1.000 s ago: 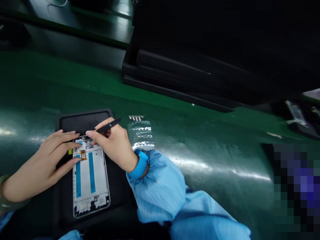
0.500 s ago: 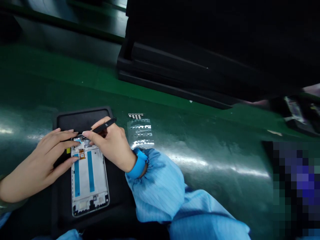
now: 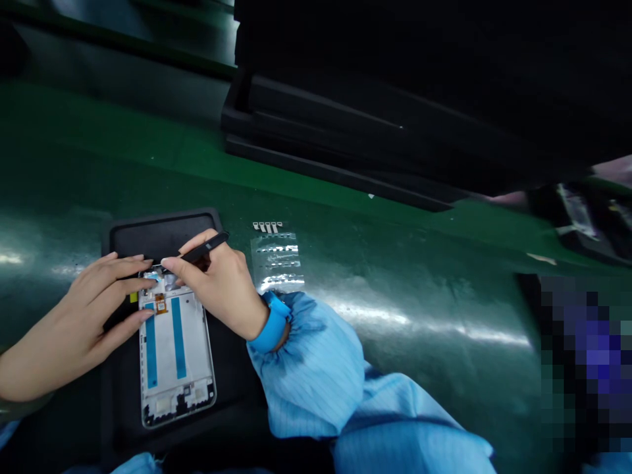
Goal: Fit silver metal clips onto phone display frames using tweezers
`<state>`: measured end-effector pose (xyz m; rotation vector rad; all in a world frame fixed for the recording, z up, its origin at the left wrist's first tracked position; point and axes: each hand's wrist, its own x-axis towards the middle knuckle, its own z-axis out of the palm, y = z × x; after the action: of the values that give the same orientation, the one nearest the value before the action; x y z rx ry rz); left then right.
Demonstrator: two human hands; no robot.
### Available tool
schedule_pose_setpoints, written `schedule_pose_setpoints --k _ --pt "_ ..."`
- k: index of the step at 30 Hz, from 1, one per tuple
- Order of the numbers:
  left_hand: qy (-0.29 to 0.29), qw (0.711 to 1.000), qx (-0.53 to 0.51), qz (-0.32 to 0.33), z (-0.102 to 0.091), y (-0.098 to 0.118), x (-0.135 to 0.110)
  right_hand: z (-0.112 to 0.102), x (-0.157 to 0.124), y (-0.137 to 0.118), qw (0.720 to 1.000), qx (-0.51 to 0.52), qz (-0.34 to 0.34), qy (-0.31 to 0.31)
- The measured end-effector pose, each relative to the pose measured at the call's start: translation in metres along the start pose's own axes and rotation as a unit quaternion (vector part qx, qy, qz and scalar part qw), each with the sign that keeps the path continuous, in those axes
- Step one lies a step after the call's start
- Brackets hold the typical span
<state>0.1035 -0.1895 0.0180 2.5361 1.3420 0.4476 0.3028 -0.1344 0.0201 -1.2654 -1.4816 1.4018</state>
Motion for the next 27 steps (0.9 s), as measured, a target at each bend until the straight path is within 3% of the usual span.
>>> schedule_pose_setpoints --k 12,19,27 --pt "-0.006 0.999 0.034 0.017 -0.001 0.002 0.002 0.000 0.001 -0.001 1.000 -0.011 -0.008 -0.005" --pt "0.005 0.996 0.089 -0.008 0.001 0.015 0.003 0.000 0.001 0.001 0.999 -0.036 -0.022 0.001" --pt "0.017 0.989 0.138 -0.046 0.005 0.028 0.005 0.003 0.004 0.002 0.994 0.085 -0.025 0.069"
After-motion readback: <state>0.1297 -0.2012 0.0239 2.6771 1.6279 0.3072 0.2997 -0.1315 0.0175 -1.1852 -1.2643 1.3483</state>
